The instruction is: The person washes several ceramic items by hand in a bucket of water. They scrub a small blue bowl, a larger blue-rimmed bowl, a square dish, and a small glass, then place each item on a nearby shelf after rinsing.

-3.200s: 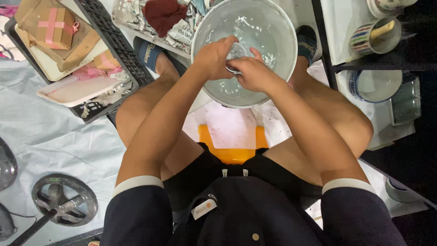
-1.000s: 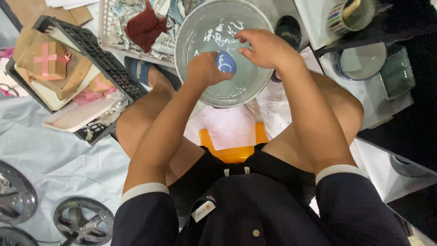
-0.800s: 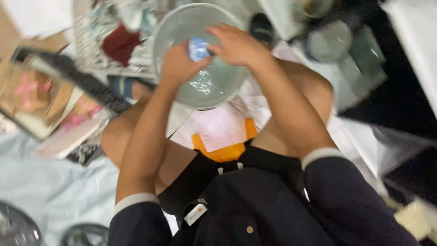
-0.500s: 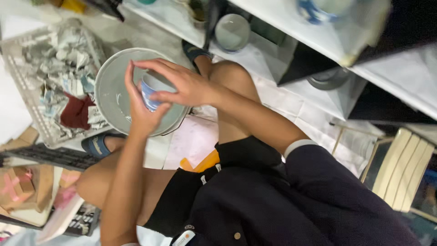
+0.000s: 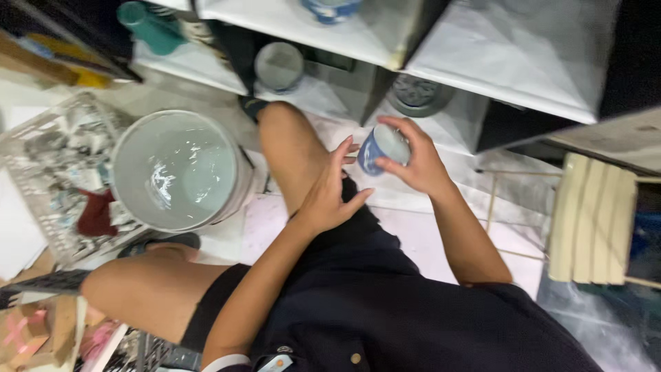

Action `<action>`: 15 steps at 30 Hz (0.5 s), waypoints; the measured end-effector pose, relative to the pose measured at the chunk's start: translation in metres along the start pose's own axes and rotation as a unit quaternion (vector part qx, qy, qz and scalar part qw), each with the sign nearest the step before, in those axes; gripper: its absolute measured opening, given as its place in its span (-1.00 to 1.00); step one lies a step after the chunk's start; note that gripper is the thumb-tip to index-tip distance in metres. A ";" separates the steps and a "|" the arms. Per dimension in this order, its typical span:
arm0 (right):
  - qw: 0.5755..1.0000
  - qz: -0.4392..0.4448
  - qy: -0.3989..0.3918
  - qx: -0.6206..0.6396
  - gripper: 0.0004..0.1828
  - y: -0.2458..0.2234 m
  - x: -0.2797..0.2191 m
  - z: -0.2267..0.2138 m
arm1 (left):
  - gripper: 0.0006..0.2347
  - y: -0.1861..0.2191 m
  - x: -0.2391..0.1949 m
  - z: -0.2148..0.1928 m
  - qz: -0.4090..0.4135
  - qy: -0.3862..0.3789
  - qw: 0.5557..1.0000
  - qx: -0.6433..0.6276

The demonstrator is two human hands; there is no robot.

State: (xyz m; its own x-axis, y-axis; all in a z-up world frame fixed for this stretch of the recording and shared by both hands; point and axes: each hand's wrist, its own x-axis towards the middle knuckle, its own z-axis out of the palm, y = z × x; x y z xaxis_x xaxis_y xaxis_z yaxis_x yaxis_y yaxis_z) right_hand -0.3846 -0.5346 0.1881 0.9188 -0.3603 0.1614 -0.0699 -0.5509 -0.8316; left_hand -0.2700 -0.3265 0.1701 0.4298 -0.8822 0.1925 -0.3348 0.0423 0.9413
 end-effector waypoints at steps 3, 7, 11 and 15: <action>0.994 0.008 0.108 -0.004 -0.18 0.059 -0.009 -0.015 | -0.25 0.005 0.002 0.020 -0.001 -0.021 1.000 0.009; 0.963 0.160 0.218 0.000 -0.05 0.127 0.010 -0.014 | -0.31 0.015 0.000 0.035 -0.017 -0.069 0.997 -0.021; 0.951 0.107 0.281 -0.069 -0.11 0.190 0.035 0.001 | -0.36 0.018 -0.001 0.047 -0.025 -0.101 0.994 -0.026; 0.911 -0.003 0.357 -0.207 -0.05 0.234 0.059 0.012 | -0.38 0.021 -0.004 0.051 -0.058 -0.110 0.991 -0.055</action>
State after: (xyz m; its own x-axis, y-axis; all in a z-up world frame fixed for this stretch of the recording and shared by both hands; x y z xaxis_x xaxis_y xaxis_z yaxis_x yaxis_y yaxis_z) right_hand -0.3419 -0.6754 -0.0034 0.4430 -0.6723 0.5931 -0.3423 -0.7383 -0.5812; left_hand -0.3215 -0.3460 0.1752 0.2636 -0.9642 0.0271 -0.1946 -0.0256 0.9805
